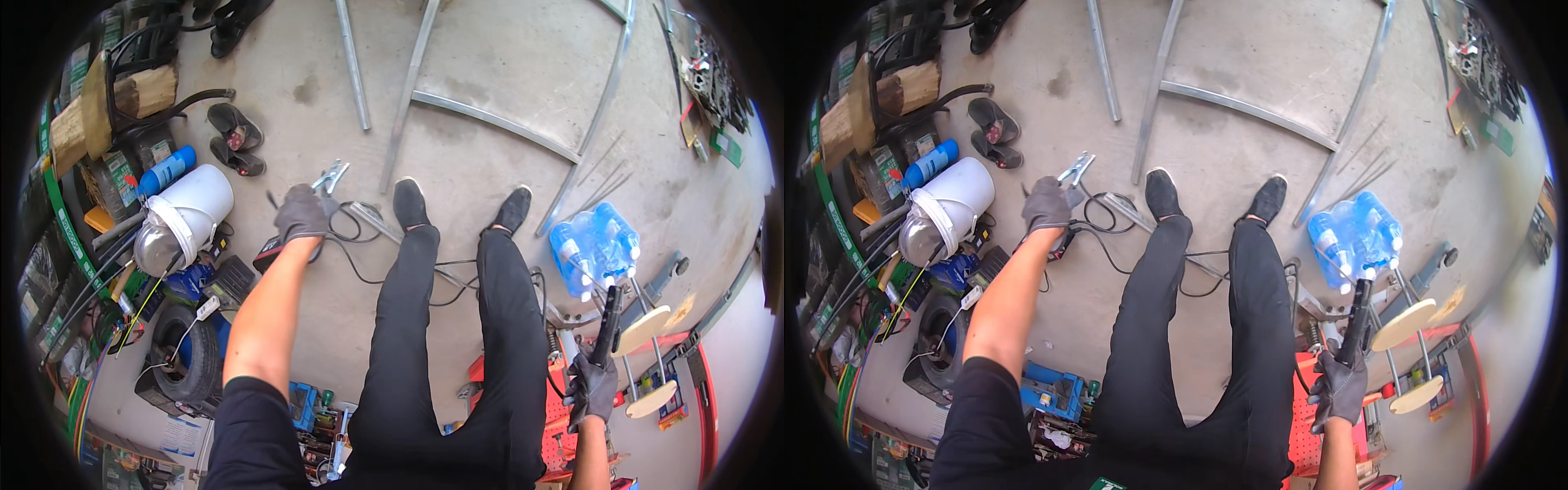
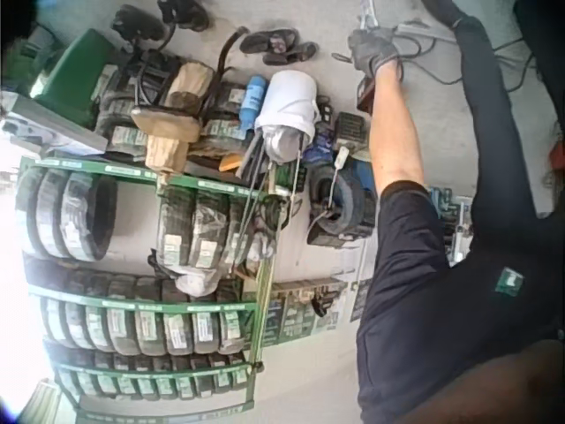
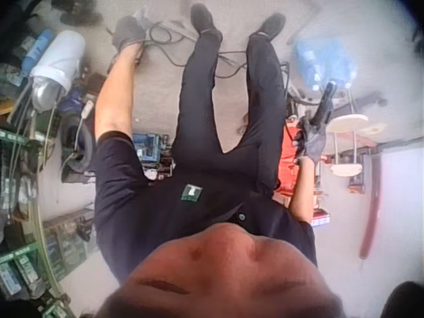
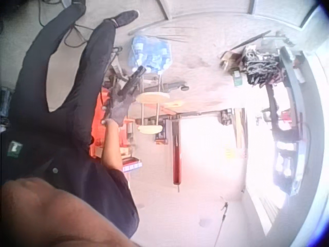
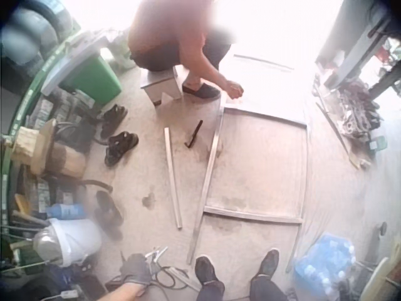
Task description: The person welds a metal frame on the floor using a welding torch, creating bright sparks. They then use a wire brush to clean the welds and reposition the frame to continue welding other joints.
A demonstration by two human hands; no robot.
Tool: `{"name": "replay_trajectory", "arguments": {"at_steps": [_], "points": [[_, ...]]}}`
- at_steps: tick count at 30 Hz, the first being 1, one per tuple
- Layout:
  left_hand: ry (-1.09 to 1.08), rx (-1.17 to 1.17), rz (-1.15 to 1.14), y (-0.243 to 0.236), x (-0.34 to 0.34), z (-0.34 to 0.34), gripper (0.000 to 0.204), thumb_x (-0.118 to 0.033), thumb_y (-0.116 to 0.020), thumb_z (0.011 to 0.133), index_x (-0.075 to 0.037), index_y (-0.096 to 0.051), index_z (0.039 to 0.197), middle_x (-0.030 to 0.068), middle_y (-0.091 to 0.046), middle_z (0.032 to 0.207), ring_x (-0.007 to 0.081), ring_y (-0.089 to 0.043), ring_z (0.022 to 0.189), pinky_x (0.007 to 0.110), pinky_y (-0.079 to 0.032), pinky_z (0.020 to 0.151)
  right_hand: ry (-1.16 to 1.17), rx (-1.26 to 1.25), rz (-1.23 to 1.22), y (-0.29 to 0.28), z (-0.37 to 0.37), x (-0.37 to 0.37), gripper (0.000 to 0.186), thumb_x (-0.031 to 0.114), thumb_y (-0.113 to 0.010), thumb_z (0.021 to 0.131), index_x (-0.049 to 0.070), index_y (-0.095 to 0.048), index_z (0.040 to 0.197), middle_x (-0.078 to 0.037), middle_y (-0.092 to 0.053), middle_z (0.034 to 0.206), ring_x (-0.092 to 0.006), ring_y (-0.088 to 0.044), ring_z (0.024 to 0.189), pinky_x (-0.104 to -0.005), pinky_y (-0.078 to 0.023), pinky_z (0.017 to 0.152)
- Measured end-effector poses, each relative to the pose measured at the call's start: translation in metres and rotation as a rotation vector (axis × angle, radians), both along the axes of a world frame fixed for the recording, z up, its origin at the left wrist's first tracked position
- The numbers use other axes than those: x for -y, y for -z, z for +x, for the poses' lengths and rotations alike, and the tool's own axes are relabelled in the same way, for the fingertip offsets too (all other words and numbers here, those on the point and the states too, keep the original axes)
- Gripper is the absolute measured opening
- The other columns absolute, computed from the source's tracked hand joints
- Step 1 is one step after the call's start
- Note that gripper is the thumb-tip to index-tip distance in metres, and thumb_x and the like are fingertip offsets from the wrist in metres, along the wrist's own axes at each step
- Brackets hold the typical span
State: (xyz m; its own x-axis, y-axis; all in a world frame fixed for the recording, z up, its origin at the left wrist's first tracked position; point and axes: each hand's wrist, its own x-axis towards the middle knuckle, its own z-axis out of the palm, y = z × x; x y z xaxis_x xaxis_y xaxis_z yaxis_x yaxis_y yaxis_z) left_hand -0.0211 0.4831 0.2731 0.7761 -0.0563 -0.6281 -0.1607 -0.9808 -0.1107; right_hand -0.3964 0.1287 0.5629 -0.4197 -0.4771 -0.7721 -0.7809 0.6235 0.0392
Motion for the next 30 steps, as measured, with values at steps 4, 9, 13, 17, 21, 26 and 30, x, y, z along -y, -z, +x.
{"name": "replay_trajectory", "arguments": {"at_steps": [4,9,13,17,21,26,30], "points": [[-0.020,-0.151,-0.006,0.061,0.055,-0.028,0.030,-0.031,-0.067,0.090,-0.007,-0.075,0.106,0.0237,-0.075,0.111,0.0426,-0.074,0.105,0.050,-0.059,0.091,-0.106,0.157,-0.108,0.066,0.021,0.006,0.028,0.003,-0.069,0.093,0.001,-0.069,0.121,-0.007,-0.068,0.073,-0.0120,-0.051,0.038,-0.0275,-0.038,0.034],[0.014,-0.178,-0.042,0.107,0.066,-0.044,0.034,-0.035,-0.069,0.089,-0.007,-0.075,0.108,0.0234,-0.076,0.113,0.0438,-0.074,0.107,0.051,-0.057,0.093,-0.191,0.378,-0.154,0.145,0.105,0.020,0.035,0.004,-0.068,0.092,-0.005,-0.070,0.126,-0.008,-0.069,0.076,-0.0087,-0.052,0.044,-0.0243,-0.038,0.039],[-0.070,-0.241,-0.043,0.104,0.070,-0.048,0.037,-0.037,-0.072,0.088,-0.006,-0.075,0.109,0.0224,-0.077,0.112,0.0451,-0.073,0.107,0.052,-0.056,0.093,-0.218,0.508,-0.097,0.192,0.144,0.015,0.036,0.011,-0.068,0.092,-0.006,-0.071,0.124,-0.008,-0.068,0.074,-0.0067,-0.049,0.045,-0.0226,-0.038,0.044],[0.062,-0.247,-0.022,0.090,0.089,-0.048,0.027,-0.027,-0.067,0.096,-0.003,-0.076,0.107,0.0244,-0.077,0.106,0.0427,-0.075,0.105,0.051,-0.059,0.089,-0.333,0.621,0.035,0.205,0.147,0.032,0.041,0.023,-0.065,0.102,-0.006,-0.066,0.130,-0.005,-0.065,0.074,-0.0067,-0.049,0.048,-0.0227,-0.036,0.042],[0.181,-0.314,0.068,0.104,0.087,-0.034,0.027,-0.023,-0.068,0.095,-0.003,-0.078,0.111,0.0247,-0.077,0.109,0.0419,-0.076,0.104,0.049,-0.059,0.089,-0.389,0.731,-0.044,0.222,0.144,0.050,0.039,0.027,-0.064,0.103,-0.005,-0.063,0.125,-0.007,-0.064,0.073,-0.0072,-0.049,0.045,-0.0227,-0.036,0.041],[0.292,-0.308,0.020,0.103,0.089,-0.029,0.027,-0.021,-0.066,0.093,-0.003,-0.080,0.109,0.0255,-0.077,0.104,0.0448,-0.075,0.100,0.050,-0.060,0.086,-0.488,0.856,-0.095,0.233,0.149,0.061,0.039,0.020,-0.064,0.095,-0.009,-0.065,0.120,-0.011,-0.071,0.080,-0.0088,-0.056,0.054,-0.0221,-0.041,0.048],[0.433,-0.288,0.224,0.082,0.115,-0.016,0.026,-0.027,-0.066,0.096,-0.007,-0.082,0.104,0.0207,-0.079,0.104,0.0419,-0.077,0.098,0.047,-0.060,0.083,-0.500,0.846,0.072,0.243,0.167,0.072,0.034,0.015,-0.069,0.087,-0.010,-0.069,0.111,-0.008,-0.065,0.067,-0.0085,-0.053,0.047,-0.0241,-0.039,0.043]]}}
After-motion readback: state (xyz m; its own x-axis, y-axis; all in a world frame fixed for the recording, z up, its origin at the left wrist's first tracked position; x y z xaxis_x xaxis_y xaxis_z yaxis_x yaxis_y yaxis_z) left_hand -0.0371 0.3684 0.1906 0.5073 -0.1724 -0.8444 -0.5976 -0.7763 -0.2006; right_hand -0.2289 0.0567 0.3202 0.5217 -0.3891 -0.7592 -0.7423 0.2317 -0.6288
